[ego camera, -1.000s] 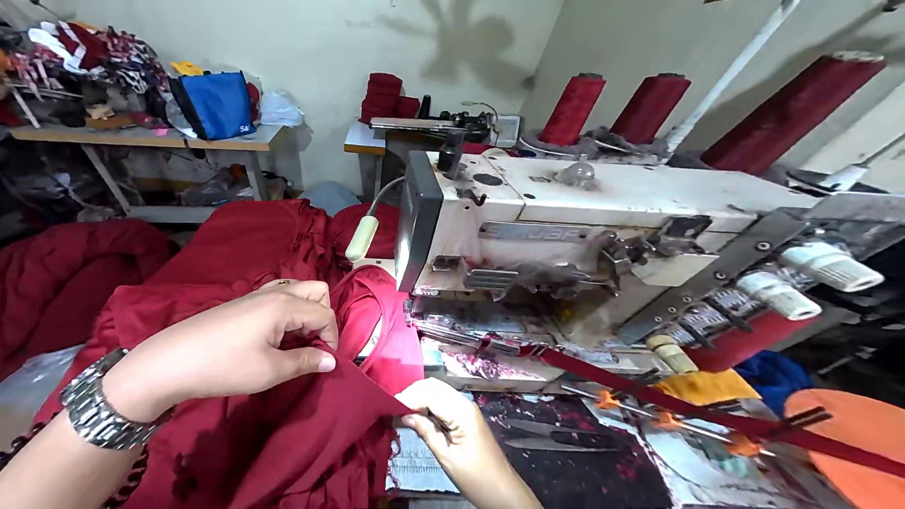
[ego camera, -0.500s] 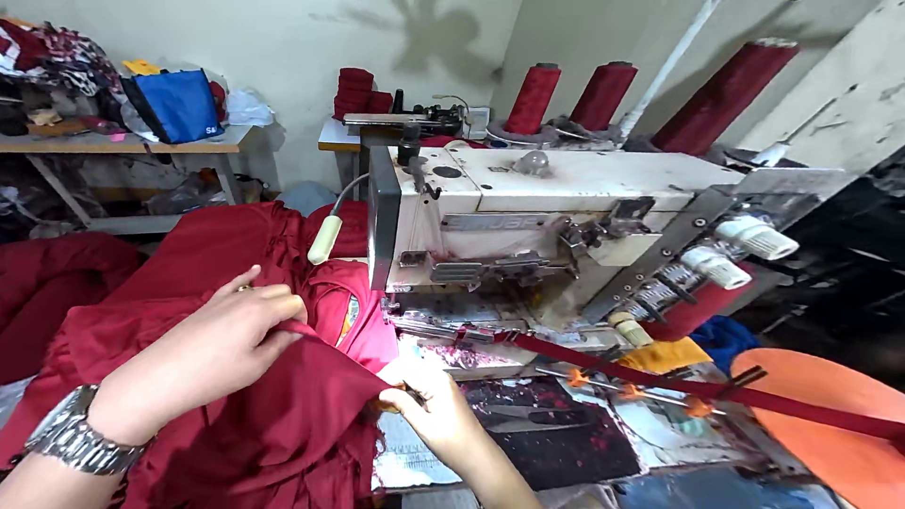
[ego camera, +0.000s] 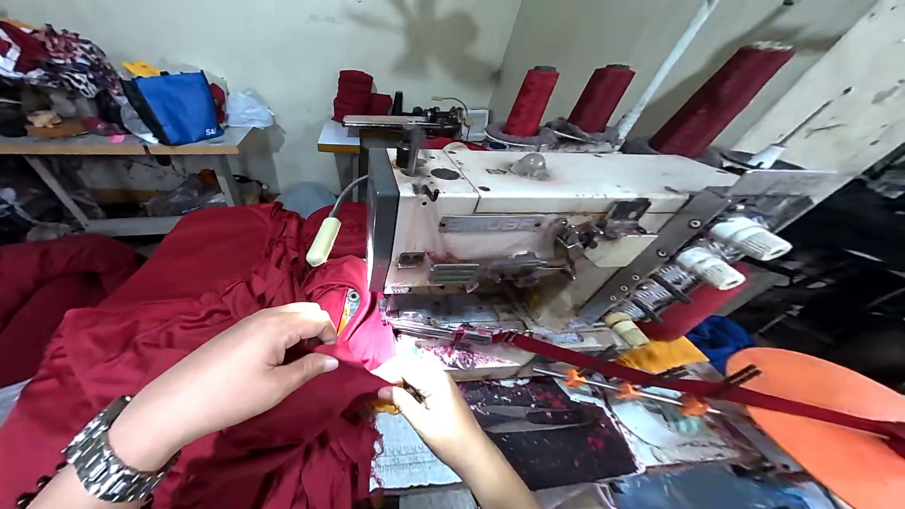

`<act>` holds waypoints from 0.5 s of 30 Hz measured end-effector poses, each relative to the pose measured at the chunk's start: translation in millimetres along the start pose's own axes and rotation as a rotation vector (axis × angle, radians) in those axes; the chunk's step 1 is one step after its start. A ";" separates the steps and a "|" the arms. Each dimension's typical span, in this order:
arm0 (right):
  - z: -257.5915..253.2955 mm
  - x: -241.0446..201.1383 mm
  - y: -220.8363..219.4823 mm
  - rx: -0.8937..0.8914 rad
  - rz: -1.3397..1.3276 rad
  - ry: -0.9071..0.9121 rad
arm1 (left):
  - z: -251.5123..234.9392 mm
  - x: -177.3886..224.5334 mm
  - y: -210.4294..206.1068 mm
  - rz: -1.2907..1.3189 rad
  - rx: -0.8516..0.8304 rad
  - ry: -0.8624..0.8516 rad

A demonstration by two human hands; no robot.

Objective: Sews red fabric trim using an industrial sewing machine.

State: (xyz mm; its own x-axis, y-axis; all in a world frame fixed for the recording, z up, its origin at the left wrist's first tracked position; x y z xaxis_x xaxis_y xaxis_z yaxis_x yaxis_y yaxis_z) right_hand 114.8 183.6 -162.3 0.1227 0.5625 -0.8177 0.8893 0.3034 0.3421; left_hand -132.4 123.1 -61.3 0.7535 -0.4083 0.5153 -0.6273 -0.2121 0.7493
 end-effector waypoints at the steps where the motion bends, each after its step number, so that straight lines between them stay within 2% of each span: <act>1: -0.4 -0.3 -0.3 -0.002 0.005 -0.011 | 0.1 -1.3 -2.8 -0.006 -0.005 0.002; 9: 0.1 1.8 -0.4 -0.001 0.000 -0.041 | 3.0 -2.3 -26.3 0.076 0.072 -0.047; 15: 13.0 12.1 -1.4 0.104 0.039 0.202 | 20.4 17.5 -37.6 0.155 -0.054 -0.191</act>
State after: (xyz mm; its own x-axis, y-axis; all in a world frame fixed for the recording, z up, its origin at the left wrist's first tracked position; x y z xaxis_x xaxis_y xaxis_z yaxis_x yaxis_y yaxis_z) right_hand 120.8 180.0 -178.6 0.0766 0.7183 -0.6915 0.9275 0.2031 0.3138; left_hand -99.6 105.8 -88.9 0.5954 -0.5935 0.5415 -0.7168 -0.0880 0.6917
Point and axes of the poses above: each hand's wrist, its own z-axis away from the middle knuckle, its own y-axis out of the back of the hand, x = y × z, the point moved 1 cm from there along -z, towards the middle knuckle, and after that the axes turned 8 degrees about x, right-handed, at the moved point
